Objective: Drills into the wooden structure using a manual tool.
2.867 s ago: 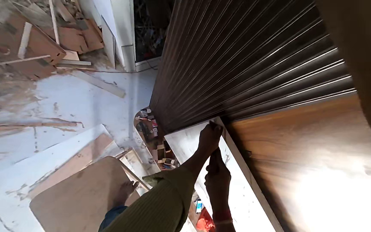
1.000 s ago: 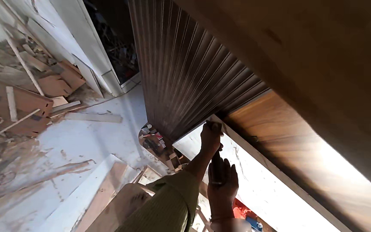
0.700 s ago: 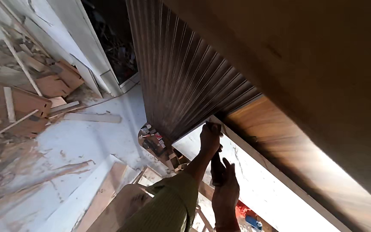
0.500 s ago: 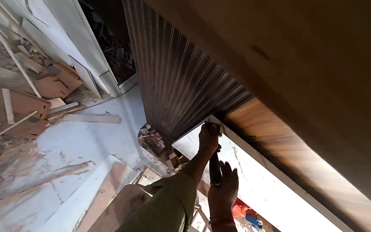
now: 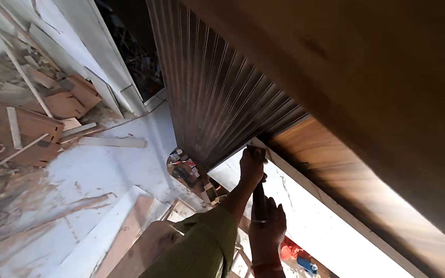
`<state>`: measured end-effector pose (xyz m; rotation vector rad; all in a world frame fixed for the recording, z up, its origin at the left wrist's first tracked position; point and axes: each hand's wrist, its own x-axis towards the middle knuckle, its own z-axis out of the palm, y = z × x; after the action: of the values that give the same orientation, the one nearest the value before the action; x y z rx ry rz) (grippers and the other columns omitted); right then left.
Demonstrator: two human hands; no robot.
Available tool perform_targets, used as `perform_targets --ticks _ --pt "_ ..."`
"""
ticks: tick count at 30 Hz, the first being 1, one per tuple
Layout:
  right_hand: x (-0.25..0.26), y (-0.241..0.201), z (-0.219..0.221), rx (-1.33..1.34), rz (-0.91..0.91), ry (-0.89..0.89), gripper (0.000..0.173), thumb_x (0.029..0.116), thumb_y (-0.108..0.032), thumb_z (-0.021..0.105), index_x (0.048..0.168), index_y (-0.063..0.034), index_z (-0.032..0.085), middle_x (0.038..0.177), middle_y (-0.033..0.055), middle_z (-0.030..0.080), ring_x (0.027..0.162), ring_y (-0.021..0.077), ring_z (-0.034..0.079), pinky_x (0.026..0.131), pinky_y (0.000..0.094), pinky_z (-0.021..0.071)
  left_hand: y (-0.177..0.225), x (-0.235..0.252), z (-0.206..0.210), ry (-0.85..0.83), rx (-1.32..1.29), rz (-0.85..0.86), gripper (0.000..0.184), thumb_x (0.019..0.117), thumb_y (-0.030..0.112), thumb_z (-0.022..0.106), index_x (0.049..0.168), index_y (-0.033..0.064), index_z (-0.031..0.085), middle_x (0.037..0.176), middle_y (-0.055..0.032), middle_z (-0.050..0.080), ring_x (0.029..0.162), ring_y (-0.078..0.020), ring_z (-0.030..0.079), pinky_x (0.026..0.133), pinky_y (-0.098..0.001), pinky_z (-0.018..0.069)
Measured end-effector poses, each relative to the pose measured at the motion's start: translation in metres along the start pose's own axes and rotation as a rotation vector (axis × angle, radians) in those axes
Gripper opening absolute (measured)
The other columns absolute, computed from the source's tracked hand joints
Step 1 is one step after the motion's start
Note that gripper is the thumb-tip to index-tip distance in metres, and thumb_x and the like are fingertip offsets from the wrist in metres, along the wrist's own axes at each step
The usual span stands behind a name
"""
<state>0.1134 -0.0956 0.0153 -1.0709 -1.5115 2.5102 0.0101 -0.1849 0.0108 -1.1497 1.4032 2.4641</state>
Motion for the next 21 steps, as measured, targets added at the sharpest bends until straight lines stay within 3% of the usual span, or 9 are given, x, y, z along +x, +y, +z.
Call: perform_targets --ticks 2,4,7,9,12,14,17,21 --pt "-0.001 -0.001 0.006 0.011 -0.004 0.036 0.036 0.1111 -0.033 0.031 0.120 -0.0063 0.054 0.098 0.0051 0.064 0.087 0.0127 0.067 0.076 0.0316 0.0575 0.002 -0.006 -0.004 -0.031 -0.017 0.044 0.036 0.1123 0.035 0.038 0.130 0.0041 0.043 0.080 -0.0130 0.065 0.043 -0.0191 0.055 0.040 -0.0341 0.0513" --pt "0.000 0.001 0.008 0.011 0.017 0.035 0.037 0.1103 -0.031 0.033 0.128 -0.0045 0.051 0.109 0.0085 0.062 0.095 0.0148 0.065 0.079 0.0320 0.0564 0.009 -0.033 -0.012 -0.070 -0.003 0.074 0.041 0.1122 0.039 0.037 0.132 0.0034 0.044 0.081 -0.0134 0.064 0.042 -0.0175 0.053 0.039 -0.0324 0.0486" --pt "0.004 0.003 -0.001 -0.046 -0.015 -0.035 0.036 0.1110 -0.026 0.033 0.129 -0.0012 0.051 0.112 0.0103 0.064 0.098 0.0148 0.067 0.083 0.0316 0.0571 0.031 -0.061 -0.016 -0.059 0.049 0.006 0.044 0.1126 0.043 0.031 0.135 0.0088 0.046 0.085 -0.0104 0.059 0.047 -0.0169 0.046 0.043 -0.0319 0.0439" --pt "0.002 -0.003 0.001 0.009 0.046 -0.030 0.038 0.1109 -0.031 0.032 0.132 -0.0046 0.050 0.114 0.0104 0.064 0.101 0.0186 0.067 0.085 0.0375 0.0568 0.010 -0.031 -0.009 -0.044 -0.016 0.070 0.039 0.1123 0.038 0.037 0.130 0.0048 0.046 0.079 -0.0121 0.063 0.040 -0.0166 0.051 0.037 -0.0315 0.0476" --pt "-0.003 -0.004 0.005 -0.115 0.077 -0.101 0.039 0.1105 -0.031 0.035 0.134 -0.0060 0.054 0.117 0.0098 0.065 0.103 0.0200 0.066 0.088 0.0423 0.0565 -0.003 0.001 0.001 -0.012 0.006 0.025 0.035 0.1119 0.035 0.040 0.130 0.0056 0.044 0.080 -0.0118 0.066 0.042 -0.0187 0.056 0.040 -0.0337 0.0515" --pt "0.006 -0.002 -0.001 -0.260 0.080 -0.195 0.038 0.1100 -0.029 0.041 0.135 -0.0057 0.057 0.113 0.0113 0.068 0.096 0.0206 0.069 0.081 0.0402 0.0593 -0.001 0.004 0.001 -0.007 0.045 -0.011 0.036 0.1116 0.036 0.040 0.131 0.0068 0.044 0.082 -0.0112 0.067 0.044 -0.0193 0.057 0.041 -0.0343 0.0522" --pt "0.016 -0.004 -0.010 -0.495 0.014 -0.315 0.035 0.1096 -0.023 0.044 0.133 -0.0025 0.060 0.100 0.0136 0.072 0.068 0.0167 0.068 0.051 0.0274 0.0551 -0.001 0.005 0.000 -0.009 0.068 -0.028 0.037 0.1115 0.038 0.040 0.131 0.0069 0.044 0.084 -0.0117 0.068 0.046 -0.0207 0.059 0.042 -0.0351 0.0527" --pt "0.005 -0.019 0.006 -0.765 -0.070 -0.334 0.039 0.1099 -0.025 0.048 0.139 -0.0031 0.061 0.088 0.0127 0.072 0.052 0.0139 0.060 0.042 0.0247 0.0484 0.002 0.005 0.001 -0.004 0.077 -0.040 0.038 0.1116 0.038 0.040 0.133 0.0066 0.044 0.086 -0.0132 0.068 0.050 -0.0230 0.062 0.046 -0.0375 0.0547"
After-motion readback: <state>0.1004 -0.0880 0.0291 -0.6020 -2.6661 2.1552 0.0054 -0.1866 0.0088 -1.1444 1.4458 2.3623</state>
